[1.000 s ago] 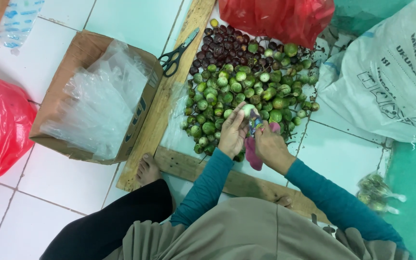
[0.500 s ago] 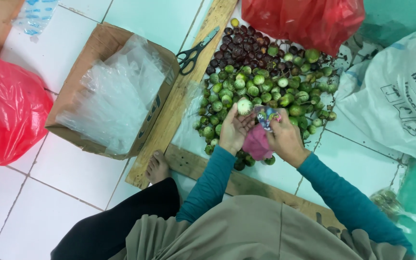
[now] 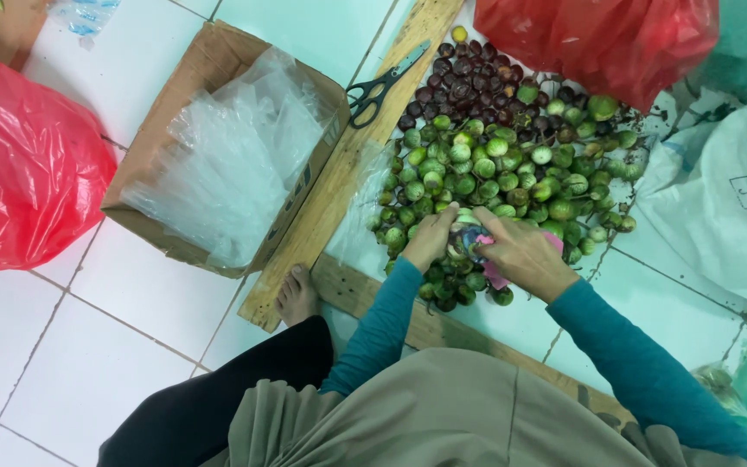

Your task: Bagging small green fruits from a pile into a plastic bag

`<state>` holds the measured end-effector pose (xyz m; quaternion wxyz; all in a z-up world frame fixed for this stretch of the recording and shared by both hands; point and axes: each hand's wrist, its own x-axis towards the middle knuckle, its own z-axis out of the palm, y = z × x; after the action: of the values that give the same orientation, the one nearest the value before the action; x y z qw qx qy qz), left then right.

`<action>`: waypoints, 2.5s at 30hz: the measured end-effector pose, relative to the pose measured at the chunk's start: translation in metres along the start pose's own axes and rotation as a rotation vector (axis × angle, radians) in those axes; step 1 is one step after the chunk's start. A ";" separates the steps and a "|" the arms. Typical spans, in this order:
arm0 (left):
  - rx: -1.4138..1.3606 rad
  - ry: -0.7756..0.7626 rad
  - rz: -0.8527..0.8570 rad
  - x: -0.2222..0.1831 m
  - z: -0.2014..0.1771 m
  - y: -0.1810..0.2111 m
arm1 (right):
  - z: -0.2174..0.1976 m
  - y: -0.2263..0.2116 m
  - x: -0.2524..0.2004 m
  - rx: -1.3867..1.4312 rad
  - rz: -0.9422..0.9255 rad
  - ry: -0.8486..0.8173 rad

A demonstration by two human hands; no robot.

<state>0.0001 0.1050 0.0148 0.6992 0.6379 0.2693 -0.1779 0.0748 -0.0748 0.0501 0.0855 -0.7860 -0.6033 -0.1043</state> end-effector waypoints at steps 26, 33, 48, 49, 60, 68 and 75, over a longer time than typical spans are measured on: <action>0.254 0.384 0.212 -0.058 -0.106 0.044 | -0.035 -0.006 0.035 1.260 1.237 0.204; 0.069 0.113 0.369 -0.044 -0.095 0.043 | -0.007 -0.002 -0.004 1.474 1.279 0.205; 0.091 -0.160 0.416 -0.051 -0.020 0.061 | -0.045 -0.029 0.014 1.642 1.326 0.332; 0.093 -0.163 0.416 -0.053 -0.019 0.061 | -0.038 -0.026 0.005 1.642 1.328 0.337; 0.001 -0.168 0.533 -0.067 0.001 0.073 | 0.003 -0.001 -0.066 1.716 1.327 0.476; 0.037 0.056 0.662 -0.066 0.018 0.061 | -0.077 -0.012 -0.046 1.734 1.253 0.580; 0.158 0.208 0.781 -0.077 0.038 0.065 | -0.130 -0.060 -0.060 1.568 0.857 0.468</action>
<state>-0.0168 0.0682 0.1150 0.6318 0.7587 0.0617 0.1464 -0.0065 -0.1492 0.1600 0.7443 -0.6184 -0.1264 0.2184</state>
